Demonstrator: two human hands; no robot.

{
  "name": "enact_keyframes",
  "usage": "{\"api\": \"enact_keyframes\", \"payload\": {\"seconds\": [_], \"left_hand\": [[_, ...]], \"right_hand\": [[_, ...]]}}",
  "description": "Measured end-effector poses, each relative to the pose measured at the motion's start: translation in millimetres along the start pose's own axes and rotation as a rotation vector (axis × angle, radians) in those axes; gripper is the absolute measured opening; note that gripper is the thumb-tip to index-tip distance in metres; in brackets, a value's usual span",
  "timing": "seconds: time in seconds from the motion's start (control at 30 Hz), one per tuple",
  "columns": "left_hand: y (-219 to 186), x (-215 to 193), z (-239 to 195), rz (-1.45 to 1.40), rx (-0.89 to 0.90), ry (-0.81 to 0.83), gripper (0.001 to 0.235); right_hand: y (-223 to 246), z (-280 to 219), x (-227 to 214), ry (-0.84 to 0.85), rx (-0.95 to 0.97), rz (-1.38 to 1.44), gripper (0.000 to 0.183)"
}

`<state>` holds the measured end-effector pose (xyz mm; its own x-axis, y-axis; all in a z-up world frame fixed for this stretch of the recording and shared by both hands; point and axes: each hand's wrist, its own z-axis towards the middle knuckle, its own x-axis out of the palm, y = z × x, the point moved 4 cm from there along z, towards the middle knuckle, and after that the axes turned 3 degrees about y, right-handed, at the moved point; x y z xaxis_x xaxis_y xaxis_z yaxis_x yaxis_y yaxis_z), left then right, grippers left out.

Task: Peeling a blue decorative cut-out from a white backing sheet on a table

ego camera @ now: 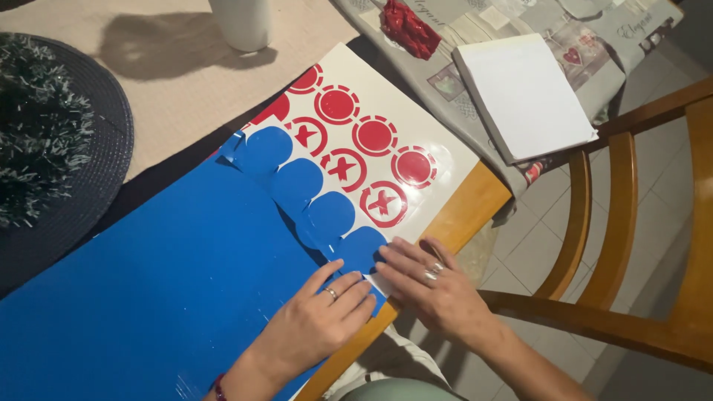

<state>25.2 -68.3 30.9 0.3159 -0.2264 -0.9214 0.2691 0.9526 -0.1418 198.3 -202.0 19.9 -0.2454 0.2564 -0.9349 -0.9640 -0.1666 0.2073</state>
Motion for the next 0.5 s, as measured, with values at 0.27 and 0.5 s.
{"api": "enact_keyframes", "payload": {"seconds": [0.27,0.5], "left_hand": [[13,-12,-26,-0.070,0.010,0.064,0.035],[23,-36,-40,-0.051,-0.071,0.083,0.031]], "right_hand": [[-11,-8,15,0.041,-0.042,-0.070,0.061],[-11,-9,15,0.040,-0.039,-0.073,0.064]]}}
